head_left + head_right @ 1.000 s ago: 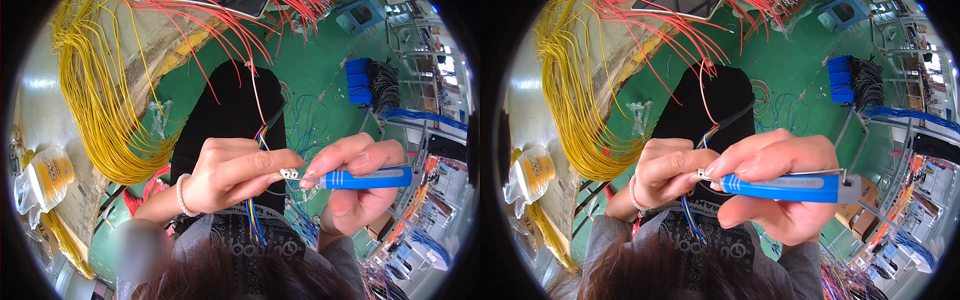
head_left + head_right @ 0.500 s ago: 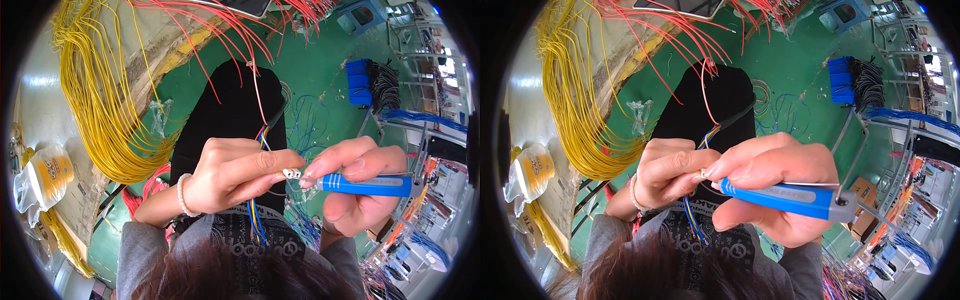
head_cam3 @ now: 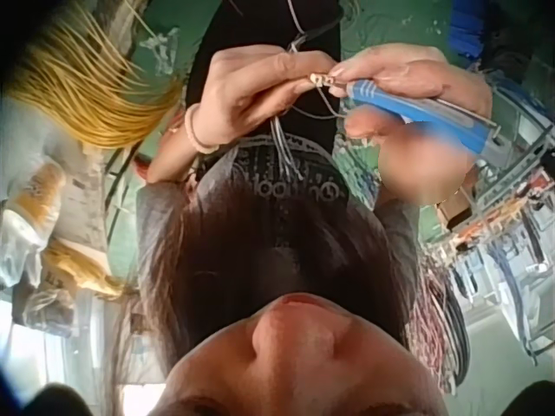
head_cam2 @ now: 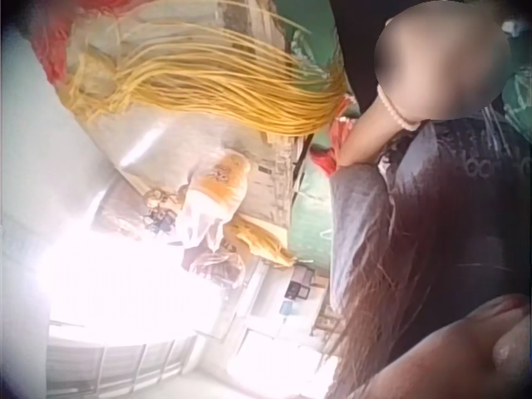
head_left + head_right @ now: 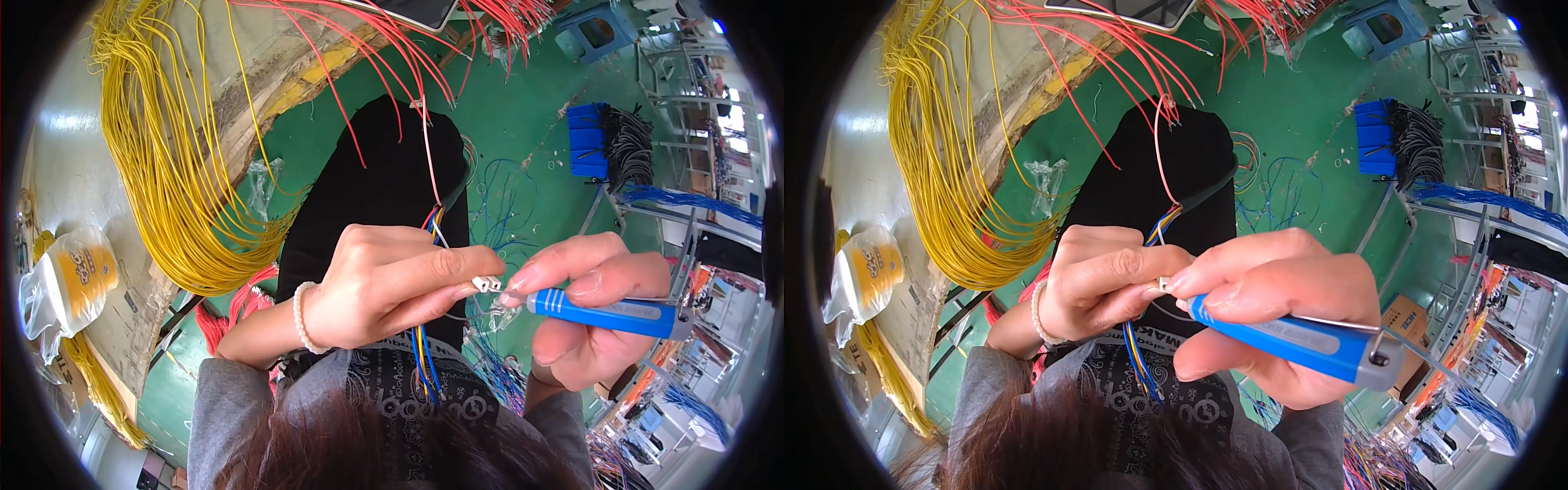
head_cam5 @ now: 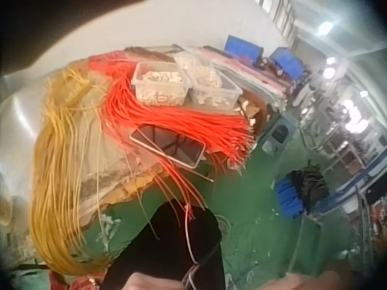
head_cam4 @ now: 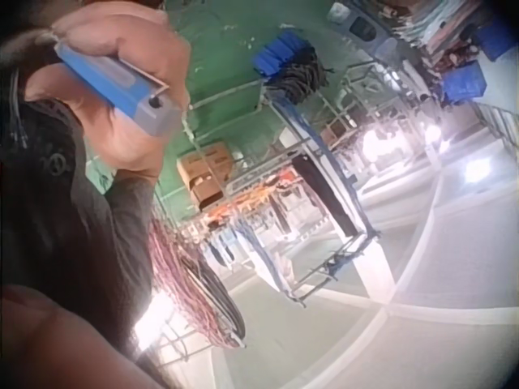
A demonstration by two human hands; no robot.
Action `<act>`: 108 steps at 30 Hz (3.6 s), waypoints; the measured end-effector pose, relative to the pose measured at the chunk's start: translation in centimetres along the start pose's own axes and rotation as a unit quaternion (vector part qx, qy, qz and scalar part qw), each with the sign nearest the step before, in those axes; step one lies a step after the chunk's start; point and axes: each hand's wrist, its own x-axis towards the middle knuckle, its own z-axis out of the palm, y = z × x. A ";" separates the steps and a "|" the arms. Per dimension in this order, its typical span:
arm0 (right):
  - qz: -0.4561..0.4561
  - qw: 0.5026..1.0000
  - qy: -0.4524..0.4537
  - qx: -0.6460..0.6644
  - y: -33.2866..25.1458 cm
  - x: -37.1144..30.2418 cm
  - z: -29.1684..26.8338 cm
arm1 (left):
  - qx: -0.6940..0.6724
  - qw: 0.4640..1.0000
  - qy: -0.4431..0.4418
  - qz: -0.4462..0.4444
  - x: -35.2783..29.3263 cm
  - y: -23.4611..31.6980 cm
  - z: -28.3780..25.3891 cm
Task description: The recorder is seen assembling wire harnesses by inserting colored wires into plastic connectors.
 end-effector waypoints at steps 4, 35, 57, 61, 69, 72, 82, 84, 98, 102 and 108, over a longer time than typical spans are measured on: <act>0.013 1.000 0.011 -0.006 -0.2 0.0 0.0 | 0.004 1.000 0.002 -0.002 -0.1 0.0 0.0; 0.380 0.918 0.096 0.057 -1.0 1.9 0.7 | -0.344 0.890 -0.020 -0.299 0.1 -0.6 0.7; 0.363 0.918 0.102 0.126 0.8 0.5 0.1 | -0.231 0.912 -0.013 -0.338 0.3 1.7 0.0; 0.354 0.926 0.109 0.076 0.2 0.4 0.7 | -0.204 0.927 -0.015 -0.316 0.0 1.7 0.4; 0.342 0.925 0.145 0.081 0.3 -0.1 1.1 | -0.156 0.961 -0.018 -0.229 -0.2 1.1 0.4; 0.353 0.919 0.141 0.105 0.5 -0.2 1.0 | -0.157 0.961 -0.025 -0.228 -0.3 1.0 0.2; 0.341 0.907 0.150 0.199 0.7 -0.4 0.6 | -0.180 0.954 -0.035 -0.237 0.0 1.4 -0.2; 0.345 0.912 0.145 0.169 0.7 -0.3 0.7 | -0.198 0.952 -0.019 -0.233 -0.1 1.4 0.0; 0.316 0.934 0.153 0.067 -0.5 -0.2 1.5 | -0.116 0.979 0.002 -0.170 0.0 1.4 0.2; 0.241 0.957 0.162 0.005 -0.1 -0.7 2.3 | -0.141 0.964 0.020 -0.226 -0.1 1.7 0.4; 0.301 0.935 0.179 0.053 -0.5 -0.3 1.9 | -0.127 0.978 0.007 -0.167 -0.1 1.4 0.3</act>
